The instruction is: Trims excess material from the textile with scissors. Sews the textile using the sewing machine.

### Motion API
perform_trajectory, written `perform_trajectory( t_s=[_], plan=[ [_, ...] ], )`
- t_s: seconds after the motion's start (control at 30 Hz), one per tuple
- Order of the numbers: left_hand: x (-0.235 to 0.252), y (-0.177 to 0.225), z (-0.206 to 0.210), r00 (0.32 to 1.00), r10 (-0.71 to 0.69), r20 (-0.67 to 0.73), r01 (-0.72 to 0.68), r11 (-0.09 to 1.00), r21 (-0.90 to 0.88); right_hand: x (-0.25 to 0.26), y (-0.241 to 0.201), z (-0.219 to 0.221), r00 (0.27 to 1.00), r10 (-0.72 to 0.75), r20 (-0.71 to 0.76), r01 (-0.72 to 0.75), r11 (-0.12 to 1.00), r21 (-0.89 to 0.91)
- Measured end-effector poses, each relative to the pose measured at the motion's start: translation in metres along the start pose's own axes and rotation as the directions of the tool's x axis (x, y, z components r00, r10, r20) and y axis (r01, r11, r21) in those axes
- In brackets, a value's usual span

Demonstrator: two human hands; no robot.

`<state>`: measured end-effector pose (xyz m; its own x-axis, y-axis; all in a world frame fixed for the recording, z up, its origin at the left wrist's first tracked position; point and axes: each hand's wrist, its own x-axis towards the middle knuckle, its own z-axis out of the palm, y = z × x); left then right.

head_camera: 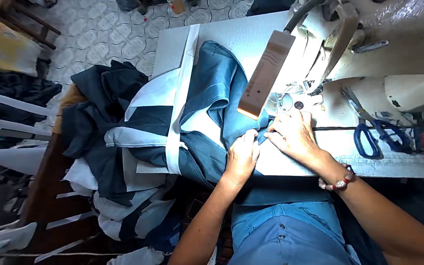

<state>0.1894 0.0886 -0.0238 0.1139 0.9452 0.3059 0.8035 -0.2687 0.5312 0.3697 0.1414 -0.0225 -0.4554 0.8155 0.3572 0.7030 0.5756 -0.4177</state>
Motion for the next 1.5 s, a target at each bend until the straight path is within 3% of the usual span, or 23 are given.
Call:
perform_trajectory(
  t_s=[0.17, 0.33, 0.53, 0.7, 0.87, 1.1, 1.27, 1.5],
  plan=[
    [0.006, 0.004, -0.003, 0.997, -0.056, 0.055, 0.055, 0.998, 0.007, -0.002, -0.002, 0.018, 0.975, -0.177, -0.131, 0.162, 0.980, -0.120],
    [0.006, 0.001, -0.001, 0.998, -0.017, 0.063, 0.018, 1.000, -0.021, -0.005, 0.007, 0.014, 0.935, -0.343, -0.088, 0.333, 0.937, -0.107],
    [0.003, -0.014, -0.006, 0.952, 0.304, 0.043, -0.307, 0.929, 0.206, 0.005, 0.011, 0.021, 0.886, -0.449, -0.120, 0.430, 0.890, -0.151],
    [0.004, -0.024, -0.005, 0.935, 0.353, 0.022, -0.349, 0.908, 0.233, 0.012, 0.021, 0.022, 0.886, -0.453, -0.094, 0.451, 0.891, -0.042],
    [0.003, -0.019, -0.003, 0.973, 0.229, -0.032, -0.221, 0.961, 0.168, 0.008, 0.033, 0.020, 0.858, -0.484, -0.173, 0.468, 0.875, -0.124],
    [-0.008, -0.018, 0.003, 0.964, 0.265, -0.016, -0.251, 0.929, 0.273, 0.011, 0.033, 0.022, 0.874, -0.465, -0.142, 0.444, 0.882, -0.156],
    [-0.007, -0.014, 0.001, 0.991, 0.133, -0.031, -0.124, 0.973, 0.197, 0.018, 0.030, 0.011, 0.946, -0.323, -0.014, 0.323, 0.945, 0.046],
    [-0.002, -0.022, -0.008, 0.999, 0.042, -0.020, -0.042, 0.999, 0.023, 0.024, 0.030, 0.013, 0.985, -0.171, 0.017, 0.166, 0.973, 0.161]
  ],
)
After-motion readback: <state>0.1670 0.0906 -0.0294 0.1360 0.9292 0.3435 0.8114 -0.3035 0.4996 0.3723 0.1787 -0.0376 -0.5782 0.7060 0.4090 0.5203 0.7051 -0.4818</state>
